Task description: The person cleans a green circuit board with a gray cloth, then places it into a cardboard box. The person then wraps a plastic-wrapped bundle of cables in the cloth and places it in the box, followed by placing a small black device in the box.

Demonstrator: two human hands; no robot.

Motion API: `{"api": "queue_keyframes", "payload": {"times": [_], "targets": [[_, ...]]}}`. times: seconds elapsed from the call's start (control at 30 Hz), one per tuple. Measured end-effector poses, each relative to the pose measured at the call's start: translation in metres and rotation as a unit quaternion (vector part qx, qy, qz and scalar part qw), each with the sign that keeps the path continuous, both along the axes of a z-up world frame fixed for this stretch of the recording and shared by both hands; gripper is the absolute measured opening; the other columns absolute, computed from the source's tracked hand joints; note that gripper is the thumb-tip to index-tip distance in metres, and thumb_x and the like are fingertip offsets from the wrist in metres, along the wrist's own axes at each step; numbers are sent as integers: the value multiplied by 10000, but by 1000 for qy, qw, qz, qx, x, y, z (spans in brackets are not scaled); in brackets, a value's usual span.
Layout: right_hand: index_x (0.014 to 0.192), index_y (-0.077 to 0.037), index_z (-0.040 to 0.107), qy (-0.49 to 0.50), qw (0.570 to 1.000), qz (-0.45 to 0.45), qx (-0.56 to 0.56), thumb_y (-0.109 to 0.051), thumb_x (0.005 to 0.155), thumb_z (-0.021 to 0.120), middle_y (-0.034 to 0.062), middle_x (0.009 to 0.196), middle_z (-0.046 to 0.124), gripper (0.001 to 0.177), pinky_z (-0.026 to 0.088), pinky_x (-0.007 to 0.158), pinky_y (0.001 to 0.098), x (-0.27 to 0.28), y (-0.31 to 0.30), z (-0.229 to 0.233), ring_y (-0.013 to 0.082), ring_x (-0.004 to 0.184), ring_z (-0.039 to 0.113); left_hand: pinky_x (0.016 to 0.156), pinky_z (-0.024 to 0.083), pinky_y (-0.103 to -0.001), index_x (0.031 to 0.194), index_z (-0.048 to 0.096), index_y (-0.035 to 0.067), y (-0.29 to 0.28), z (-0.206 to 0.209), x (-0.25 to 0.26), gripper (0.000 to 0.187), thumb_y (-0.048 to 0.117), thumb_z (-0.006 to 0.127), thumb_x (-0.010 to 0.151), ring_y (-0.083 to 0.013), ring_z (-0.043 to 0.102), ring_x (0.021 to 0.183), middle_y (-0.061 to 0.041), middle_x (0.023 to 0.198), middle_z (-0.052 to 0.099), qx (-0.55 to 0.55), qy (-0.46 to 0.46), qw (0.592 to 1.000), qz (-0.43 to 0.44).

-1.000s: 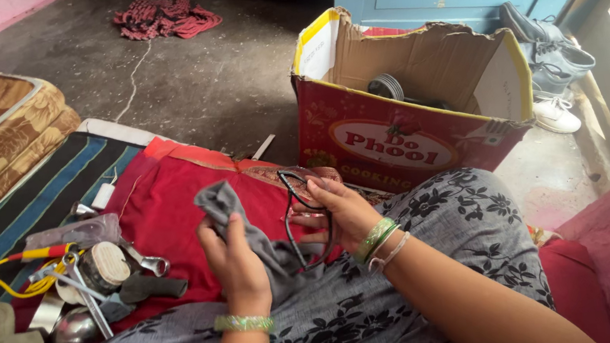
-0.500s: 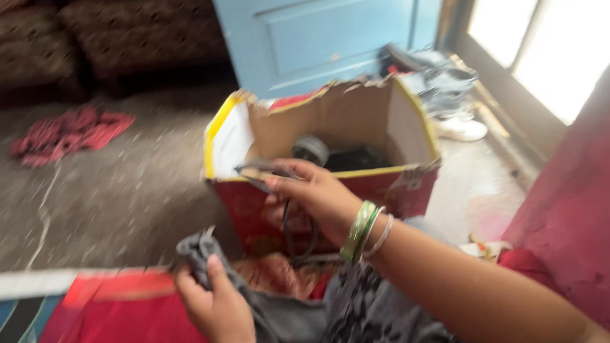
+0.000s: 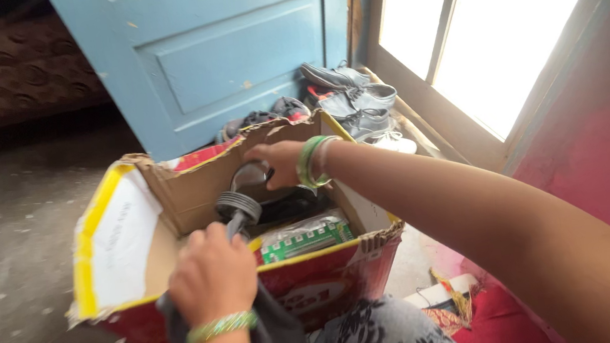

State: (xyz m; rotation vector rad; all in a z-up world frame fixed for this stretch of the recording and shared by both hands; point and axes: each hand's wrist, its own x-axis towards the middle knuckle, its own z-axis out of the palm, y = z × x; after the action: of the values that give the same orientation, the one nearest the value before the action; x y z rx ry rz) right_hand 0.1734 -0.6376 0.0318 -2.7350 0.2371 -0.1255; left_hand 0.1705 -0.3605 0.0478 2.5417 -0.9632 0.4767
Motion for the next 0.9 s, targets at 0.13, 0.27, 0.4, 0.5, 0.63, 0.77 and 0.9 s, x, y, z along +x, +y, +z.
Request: {"api": "queue_keyframes", "payload": {"times": [0.13, 0.27, 0.4, 0.5, 0.63, 0.77, 0.9], "targets": [[1335, 17, 537, 148, 980, -55, -120, -145, 878, 716, 238, 1131, 735, 516, 554, 927, 472, 31, -22, -51, 411, 1123, 690, 714, 542, -460, 879, 663, 144, 3, -8, 3, 239, 383, 658, 869, -301, 690, 874, -45, 893, 682, 14, 2, 1000, 10], [1347, 0, 524, 262, 947, -35, -184, -95, 853, 694, 243, 1179, 700, 530, 568, 899, 470, 61, -39, -88, 401, 1140, 674, 701, 524, -451, 862, 645, 148, 3, -15, 5, 224, 370, 673, 864, -290, 677, 842, -42, 845, 658, -19, -32, 999, 13], [1396, -10, 493, 326, 921, -45, -207, -85, 851, 696, 235, 1222, 696, 586, 581, 907, 466, 62, -52, -120, 378, 1161, 683, 680, 506, -454, 825, 626, 145, 0, -17, 9, 223, 356, 697, 839, -276, 663, 823, -37, 800, 631, -43, -42, 998, 2], [1418, -22, 465, 348, 914, -78, -194, -149, 860, 747, 237, 1249, 676, 638, 552, 942, 461, 57, -59, -138, 382, 1182, 659, 671, 501, -455, 804, 613, 145, -1, -17, 11, 231, 355, 706, 827, -269, 660, 811, -30, 783, 624, -42, -37, 998, -1], [1354, -61, 564, 315, 914, -86, -242, -103, 926, 663, 193, 1283, 681, 441, 557, 951, 460, 50, -67, -168, 360, 1197, 666, 657, 490, -457, 799, 601, 147, 2, -23, 11, 236, 357, 706, 830, -267, 655, 796, -23, 779, 621, -53, -43, 998, -17], [1350, -51, 571, 322, 899, -59, -293, -113, 931, 679, 197, 1272, 691, 437, 572, 941, 457, 54, -68, -185, 352, 1189, 676, 650, 489, -452, 803, 591, 148, 2, -21, 12, 233, 351, 693, 854, -270, 648, 792, -30, 785, 618, -69, -38, 997, -17], [1350, -74, 571, 327, 893, -50, -305, -263, 860, 780, 180, 1326, 649, 564, 544, 990, 462, 54, -64, -170, 361, 1243, 630, 650, 492, -455, 808, 592, 150, 3, -24, 12, 217, 341, 677, 868, -262, 653, 801, -31, 789, 622, -88, -40, 995, -17]]}}
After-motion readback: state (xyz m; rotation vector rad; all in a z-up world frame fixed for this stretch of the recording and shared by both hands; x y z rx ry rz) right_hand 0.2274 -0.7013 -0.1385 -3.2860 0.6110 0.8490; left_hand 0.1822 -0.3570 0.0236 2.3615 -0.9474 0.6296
